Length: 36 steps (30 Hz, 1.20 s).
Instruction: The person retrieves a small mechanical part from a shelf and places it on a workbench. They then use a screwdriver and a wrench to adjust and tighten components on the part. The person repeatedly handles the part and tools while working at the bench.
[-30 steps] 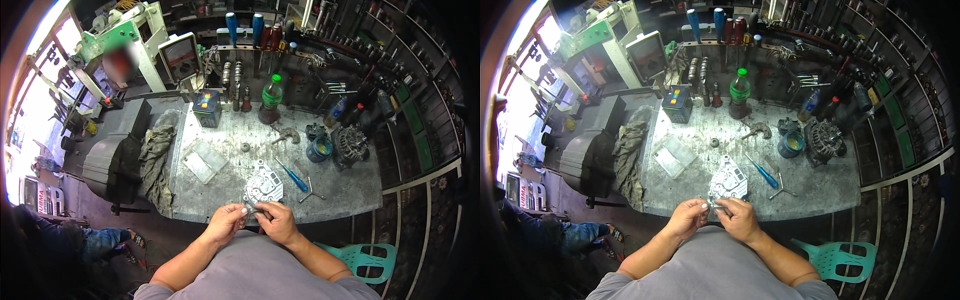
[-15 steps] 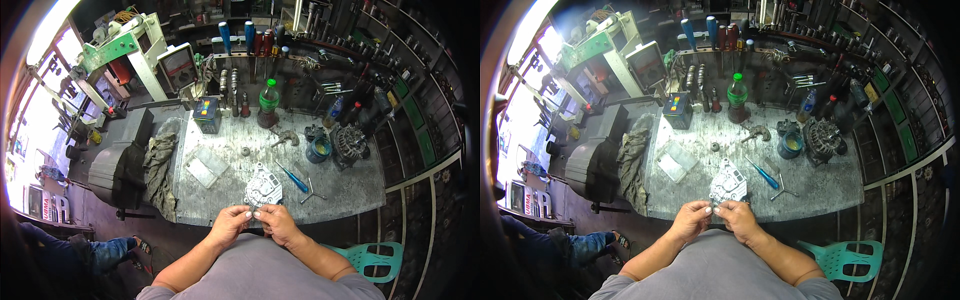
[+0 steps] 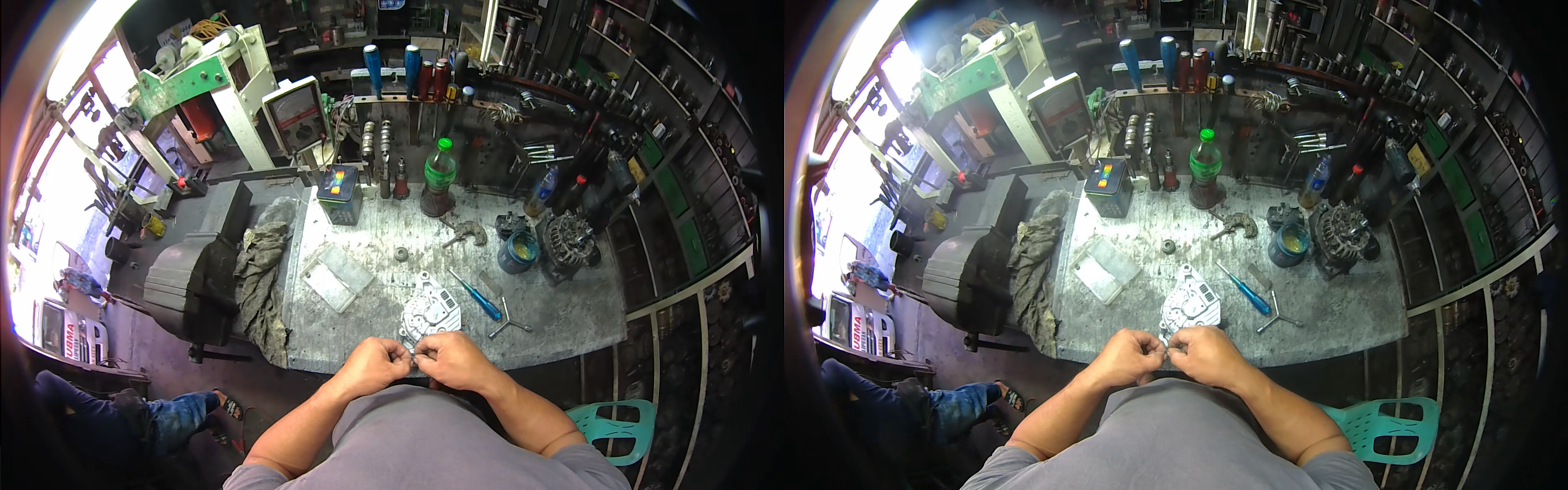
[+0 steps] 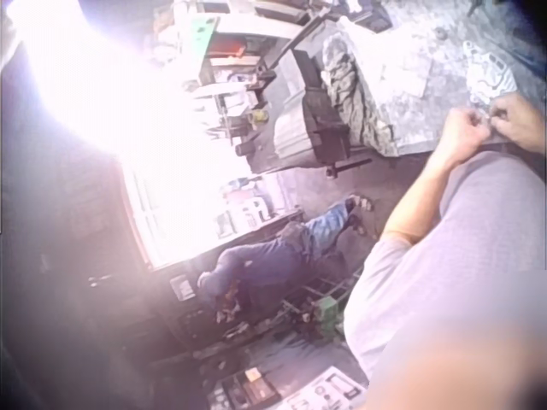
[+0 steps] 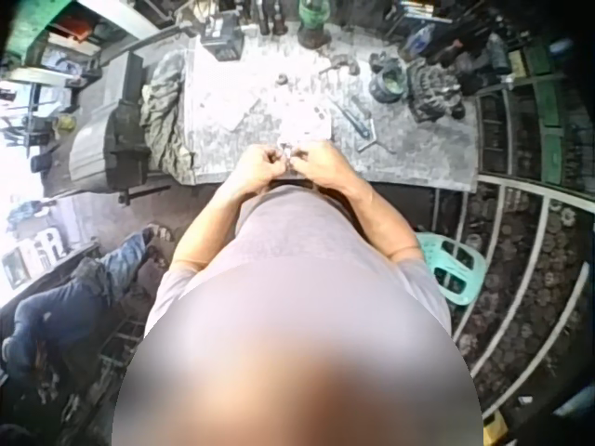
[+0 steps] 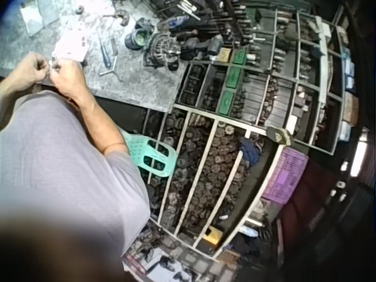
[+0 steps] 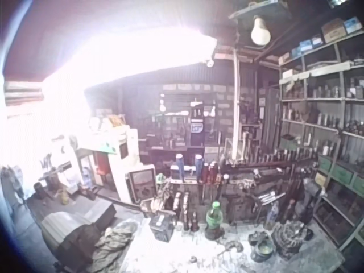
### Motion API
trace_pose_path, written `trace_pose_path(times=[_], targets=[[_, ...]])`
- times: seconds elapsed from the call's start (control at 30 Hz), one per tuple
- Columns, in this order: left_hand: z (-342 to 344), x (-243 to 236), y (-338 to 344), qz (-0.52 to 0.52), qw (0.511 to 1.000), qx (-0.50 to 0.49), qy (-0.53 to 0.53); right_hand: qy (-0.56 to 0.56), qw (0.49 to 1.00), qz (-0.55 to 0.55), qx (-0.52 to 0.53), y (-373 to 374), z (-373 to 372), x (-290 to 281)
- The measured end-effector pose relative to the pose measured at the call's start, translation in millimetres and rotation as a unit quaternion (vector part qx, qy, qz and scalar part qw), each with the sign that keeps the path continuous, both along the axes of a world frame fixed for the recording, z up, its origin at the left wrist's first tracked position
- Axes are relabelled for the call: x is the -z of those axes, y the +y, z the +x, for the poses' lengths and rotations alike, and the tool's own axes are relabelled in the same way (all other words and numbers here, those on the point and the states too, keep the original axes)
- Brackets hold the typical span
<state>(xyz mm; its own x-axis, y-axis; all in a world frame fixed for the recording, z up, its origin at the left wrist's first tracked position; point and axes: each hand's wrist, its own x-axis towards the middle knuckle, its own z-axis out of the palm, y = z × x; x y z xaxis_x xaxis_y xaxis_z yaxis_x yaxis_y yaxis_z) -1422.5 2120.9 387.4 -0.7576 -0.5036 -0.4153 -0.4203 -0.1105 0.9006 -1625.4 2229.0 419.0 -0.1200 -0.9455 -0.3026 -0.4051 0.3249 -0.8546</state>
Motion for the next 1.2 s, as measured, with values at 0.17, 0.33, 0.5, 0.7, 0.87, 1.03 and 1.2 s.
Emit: trace_pose_path(times=[0.17,0.33,0.5,0.7,0.87,1.03,1.2], targets=[[-7.9,-5.7,0.2,0.073,0.989,-0.125,0.007,-0.036,0.991,0.018,0.125,-13.9,4.3,13.1],[-23.4,13.2,-9.5,0.045,0.985,-0.159,0.056,0.026,0.985,-0.058,0.159,-25.0,8.2,21.2],[-37.9,24.1,-30.8,-0.125,0.987,-0.098,-0.003,0.044,0.977,-0.053,0.204,-12.2,-2.5,11.6],[-49.6,7.7,-49.7,-0.189,0.977,-0.033,-0.092,-0.012,0.965,-0.081,0.248,28.7,-22.4,12.5],[-61.0,-0.6,-52.5,-0.205,0.965,-0.031,-0.163,-0.115,0.948,-0.100,0.278,58.9,-31.9,38.2],[-55.5,5.3,-53.9,-0.175,0.965,-0.046,-0.188,-0.359,0.874,-0.090,0.314,78.1,-49.2,57.4],[-39.8,17.1,-49.3,-0.041,0.977,-0.193,-0.081,-0.348,0.887,-0.063,0.297,87.0,-69.7,60.4]])
